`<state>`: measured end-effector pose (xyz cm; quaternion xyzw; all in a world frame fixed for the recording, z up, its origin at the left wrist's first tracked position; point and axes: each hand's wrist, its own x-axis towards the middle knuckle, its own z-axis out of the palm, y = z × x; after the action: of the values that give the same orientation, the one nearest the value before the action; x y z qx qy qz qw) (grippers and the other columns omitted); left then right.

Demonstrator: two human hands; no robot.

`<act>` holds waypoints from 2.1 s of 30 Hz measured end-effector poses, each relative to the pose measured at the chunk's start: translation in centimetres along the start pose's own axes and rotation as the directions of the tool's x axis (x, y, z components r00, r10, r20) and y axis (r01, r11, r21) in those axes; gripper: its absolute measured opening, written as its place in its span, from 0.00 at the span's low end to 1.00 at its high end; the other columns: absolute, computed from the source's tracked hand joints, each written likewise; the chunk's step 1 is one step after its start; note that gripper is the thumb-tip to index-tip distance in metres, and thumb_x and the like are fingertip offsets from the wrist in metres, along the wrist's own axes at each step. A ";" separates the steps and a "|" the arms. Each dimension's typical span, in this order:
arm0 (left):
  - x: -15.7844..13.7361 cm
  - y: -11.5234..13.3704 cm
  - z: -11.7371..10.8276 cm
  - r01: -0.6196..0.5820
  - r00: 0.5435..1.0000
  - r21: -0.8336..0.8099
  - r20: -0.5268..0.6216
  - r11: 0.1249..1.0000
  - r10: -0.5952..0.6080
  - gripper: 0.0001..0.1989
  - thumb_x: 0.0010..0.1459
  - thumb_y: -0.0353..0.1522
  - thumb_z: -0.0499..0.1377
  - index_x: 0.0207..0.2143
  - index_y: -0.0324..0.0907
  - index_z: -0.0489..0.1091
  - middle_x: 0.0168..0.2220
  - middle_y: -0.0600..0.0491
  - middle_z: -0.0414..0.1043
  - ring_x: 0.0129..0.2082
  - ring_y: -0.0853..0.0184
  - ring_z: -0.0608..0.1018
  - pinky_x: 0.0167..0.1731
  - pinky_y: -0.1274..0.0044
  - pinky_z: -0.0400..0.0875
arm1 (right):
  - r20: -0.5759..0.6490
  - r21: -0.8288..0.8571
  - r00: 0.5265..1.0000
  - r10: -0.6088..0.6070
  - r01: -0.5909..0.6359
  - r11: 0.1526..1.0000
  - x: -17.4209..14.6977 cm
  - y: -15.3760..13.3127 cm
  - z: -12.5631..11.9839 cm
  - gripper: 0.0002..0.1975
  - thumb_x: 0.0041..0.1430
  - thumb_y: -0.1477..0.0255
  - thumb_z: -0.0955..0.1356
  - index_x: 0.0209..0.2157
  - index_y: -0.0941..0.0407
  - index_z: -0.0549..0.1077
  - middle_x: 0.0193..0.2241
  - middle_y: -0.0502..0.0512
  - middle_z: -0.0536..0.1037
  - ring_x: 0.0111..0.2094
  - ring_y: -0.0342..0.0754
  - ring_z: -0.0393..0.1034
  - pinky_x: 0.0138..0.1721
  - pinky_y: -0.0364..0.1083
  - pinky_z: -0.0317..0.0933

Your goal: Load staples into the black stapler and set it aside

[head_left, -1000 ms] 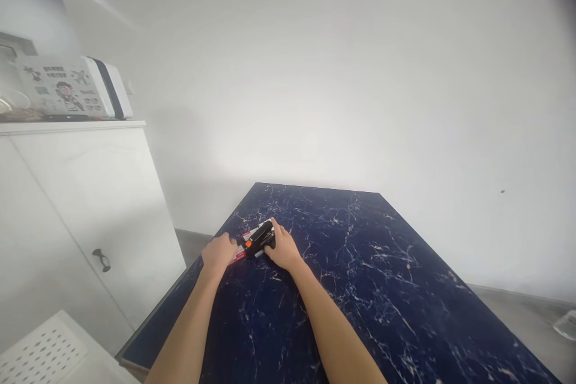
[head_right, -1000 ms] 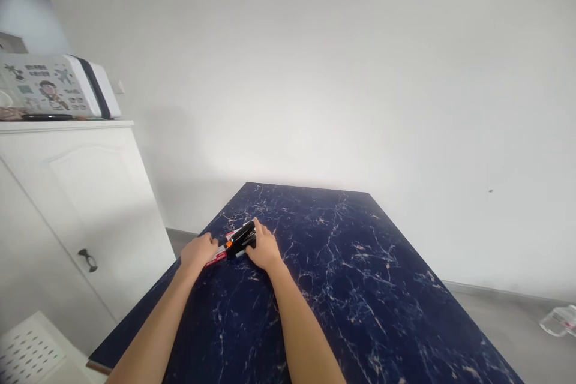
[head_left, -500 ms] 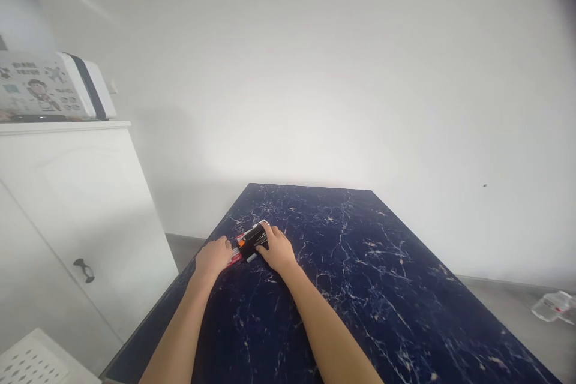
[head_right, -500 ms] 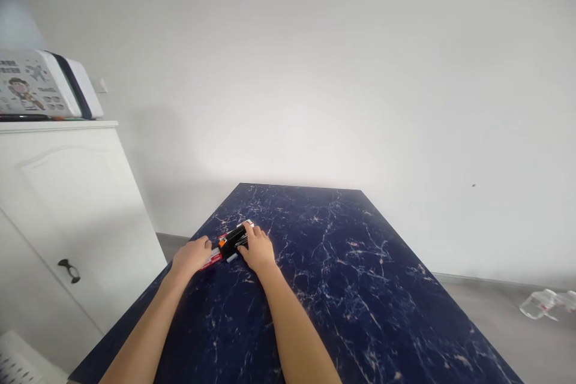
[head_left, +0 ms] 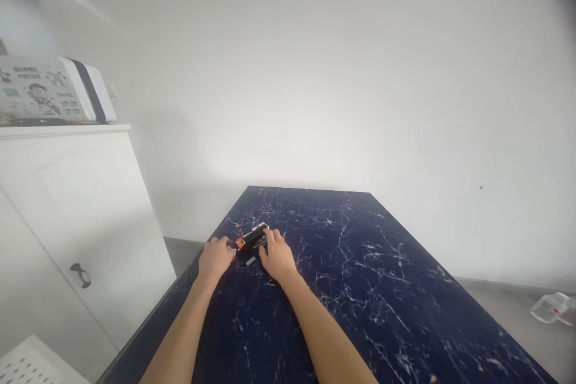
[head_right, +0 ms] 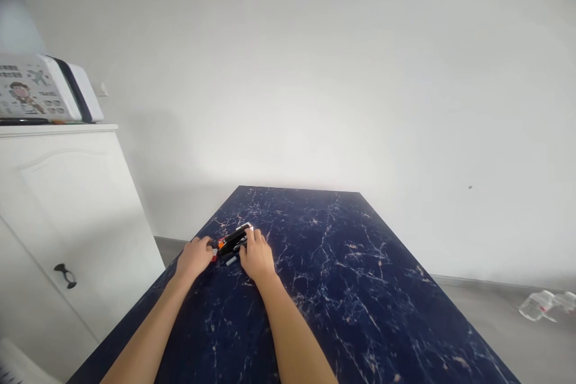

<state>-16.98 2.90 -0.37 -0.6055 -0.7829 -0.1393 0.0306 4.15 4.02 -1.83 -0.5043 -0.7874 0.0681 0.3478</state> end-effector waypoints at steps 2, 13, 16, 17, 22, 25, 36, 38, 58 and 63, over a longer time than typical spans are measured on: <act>0.2 -0.3 0.0 -0.001 1.000 -0.017 0.005 1.000 0.001 0.19 0.63 0.29 0.50 0.52 0.44 0.75 0.49 0.41 0.74 0.52 0.49 0.74 0.46 0.67 0.70 | 0.001 0.034 1.000 -0.023 0.023 0.999 -0.4 -0.2 -0.2 0.16 0.66 0.70 0.63 0.55 0.53 0.68 0.47 0.57 0.74 0.46 0.52 0.71 0.46 0.47 0.64; 0.4 -0.3 0.2 -0.057 0.998 -0.033 0.023 0.998 0.057 0.16 0.60 0.26 0.51 0.42 0.45 0.77 0.44 0.44 0.78 0.45 0.55 0.79 0.44 0.71 0.70 | 0.138 0.035 0.959 -0.247 0.244 0.969 -1.3 -0.5 0.5 0.08 0.63 0.70 0.68 0.40 0.51 0.79 0.41 0.53 0.77 0.45 0.50 0.69 0.51 0.47 0.62; 0.5 0.9 1.3 -0.147 0.981 -0.071 -0.140 0.987 0.136 0.20 0.68 0.30 0.46 0.55 0.40 0.72 0.52 0.41 0.76 0.54 0.54 0.75 0.55 0.67 0.65 | 0.112 0.032 0.966 -0.233 0.231 0.973 -1.3 -0.5 0.4 0.09 0.62 0.70 0.68 0.43 0.52 0.78 0.44 0.54 0.76 0.46 0.51 0.68 0.52 0.48 0.62; 0.7 1.3 1.6 -0.195 0.969 -0.100 -0.175 0.976 0.176 0.22 0.70 0.32 0.44 0.58 0.39 0.70 0.56 0.41 0.74 0.57 0.55 0.73 0.59 0.67 0.62 | 0.107 0.029 0.968 -0.228 0.226 0.974 -1.3 -0.5 0.3 0.09 0.62 0.70 0.68 0.44 0.52 0.78 0.45 0.55 0.76 0.47 0.51 0.68 0.53 0.48 0.62; 2.7 2.3 2.2 -0.272 0.958 -0.304 -0.175 0.913 0.227 0.28 0.72 0.40 0.40 0.64 0.38 0.65 0.65 0.45 0.66 0.68 0.60 0.64 0.67 0.69 0.53 | 0.100 -0.002 0.974 -0.206 0.207 0.978 -1.4 -0.7 0.2 0.11 0.62 0.69 0.68 0.46 0.52 0.76 0.45 0.56 0.75 0.48 0.53 0.67 0.53 0.50 0.61; 4.3 2.5 2.3 -0.321 0.946 -0.397 -0.088 0.860 0.312 0.29 0.71 0.44 0.42 0.64 0.43 0.67 0.67 0.49 0.63 0.69 0.60 0.62 0.67 0.69 0.53 | 0.088 0.006 0.975 -0.204 0.205 0.979 -1.3 -0.7 0.4 0.10 0.61 0.69 0.69 0.45 0.52 0.75 0.45 0.56 0.75 0.48 0.54 0.67 0.53 0.51 0.61; 5.2 4.2 1.9 -0.344 0.881 -0.510 0.116 0.789 0.459 0.26 0.69 0.47 0.44 0.58 0.53 0.74 0.58 0.55 0.75 0.60 0.56 0.72 0.60 0.71 0.61 | -0.291 0.361 0.854 0.431 -0.319 0.876 0.8 1.7 -0.2 0.09 0.66 0.69 0.61 0.43 0.53 0.70 0.45 0.62 0.75 0.49 0.57 0.68 0.52 0.53 0.62; 4.5 4.7 1.9 -0.381 0.866 -0.502 0.100 0.777 0.489 0.26 0.69 0.45 0.44 0.59 0.52 0.74 0.57 0.54 0.75 0.59 0.56 0.72 0.59 0.70 0.62 | -0.251 0.455 0.812 0.526 -0.381 0.805 0.9 2.3 -0.3 0.13 0.66 0.66 0.61 0.48 0.54 0.70 0.50 0.64 0.75 0.53 0.59 0.68 0.55 0.54 0.61; -5.3 12.5 -0.2 -0.575 0.637 -0.621 0.069 0.532 0.768 0.25 0.73 0.45 0.43 0.61 0.51 0.72 0.52 0.53 0.78 0.46 0.57 0.73 0.48 0.67 0.66 | 0.065 0.412 0.939 0.339 -0.335 0.847 -8.3 9.9 -11.2 0.26 0.69 0.52 0.59 0.57 0.49 0.75 0.65 0.55 0.67 0.68 0.56 0.55 0.69 0.56 0.44; -5.4 12.7 -0.8 -0.575 0.616 -0.636 0.077 0.515 0.784 0.24 0.73 0.45 0.44 0.60 0.52 0.72 0.51 0.53 0.79 0.47 0.57 0.74 0.50 0.67 0.66 | 0.191 0.428 0.940 0.284 -0.340 0.837 -7.7 10.7 -12.0 0.27 0.71 0.51 0.57 0.60 0.48 0.72 0.58 0.54 0.75 0.60 0.55 0.66 0.64 0.56 0.54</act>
<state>-3.54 0.50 1.52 -0.8619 -0.3901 -0.2231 -0.2350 21.42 -0.21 -1.42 -0.5253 -0.6760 0.3365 0.3923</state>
